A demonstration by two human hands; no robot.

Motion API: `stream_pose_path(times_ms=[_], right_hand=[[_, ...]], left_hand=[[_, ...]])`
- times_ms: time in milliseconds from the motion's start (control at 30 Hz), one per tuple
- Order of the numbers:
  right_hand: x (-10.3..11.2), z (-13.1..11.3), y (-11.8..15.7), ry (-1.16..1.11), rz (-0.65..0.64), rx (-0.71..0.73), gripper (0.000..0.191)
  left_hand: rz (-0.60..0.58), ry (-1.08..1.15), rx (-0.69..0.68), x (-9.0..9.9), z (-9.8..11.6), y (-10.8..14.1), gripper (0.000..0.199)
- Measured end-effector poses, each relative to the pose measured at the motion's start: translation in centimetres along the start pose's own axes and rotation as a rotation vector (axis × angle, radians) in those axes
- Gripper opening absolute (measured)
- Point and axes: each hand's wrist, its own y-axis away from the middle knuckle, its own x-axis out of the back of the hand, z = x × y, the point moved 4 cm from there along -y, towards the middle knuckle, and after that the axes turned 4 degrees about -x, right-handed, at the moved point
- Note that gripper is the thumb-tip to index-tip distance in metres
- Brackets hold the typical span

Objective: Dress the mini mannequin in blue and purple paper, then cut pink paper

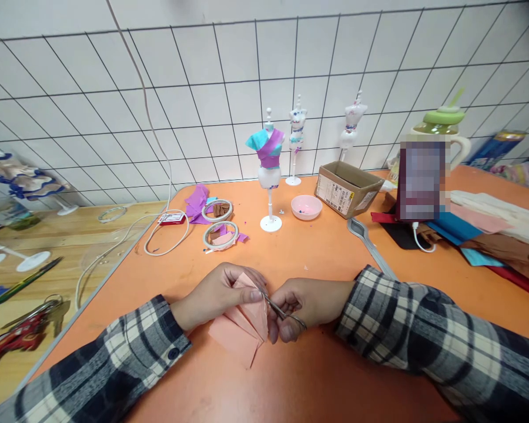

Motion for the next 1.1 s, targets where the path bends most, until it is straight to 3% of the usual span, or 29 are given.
stream_pose_path(times_ms=[200, 433, 500, 567, 833, 1100], right_hand=[[0.0, 0.0, -0.1, 0.011, -0.014, 0.014, 0.053], [0.2, 0.0, 0.0, 0.011, 0.063, -0.016, 0.062], [0.2, -0.3, 0.0, 0.020, 0.073, -0.020, 0.063], [0.1, -0.4, 0.0, 0.020, 0.064, -0.014, 0.064], [-0.2, -0.7, 0.1, 0.052, -0.024, 0.038, 0.062], [0.2, -0.2, 0.0, 0.060, 0.018, 0.036, 0.056]], left_hand=[[-0.052, -0.001, -0.009, -0.3, -0.1, 0.0, 0.023], [0.112, 0.036, 0.055, 0.4, -0.1, 0.5, 0.039], [0.140, 0.041, 0.054, 0.5, -0.1, 0.6, 0.034], [0.111, 0.038, 0.057, 0.4, -0.1, 0.5, 0.024], [-0.038, 0.037, 0.021, -0.4, 0.4, 0.2, 0.028], [-0.020, 0.031, 0.049, -0.2, 0.1, 0.1, 0.026]])
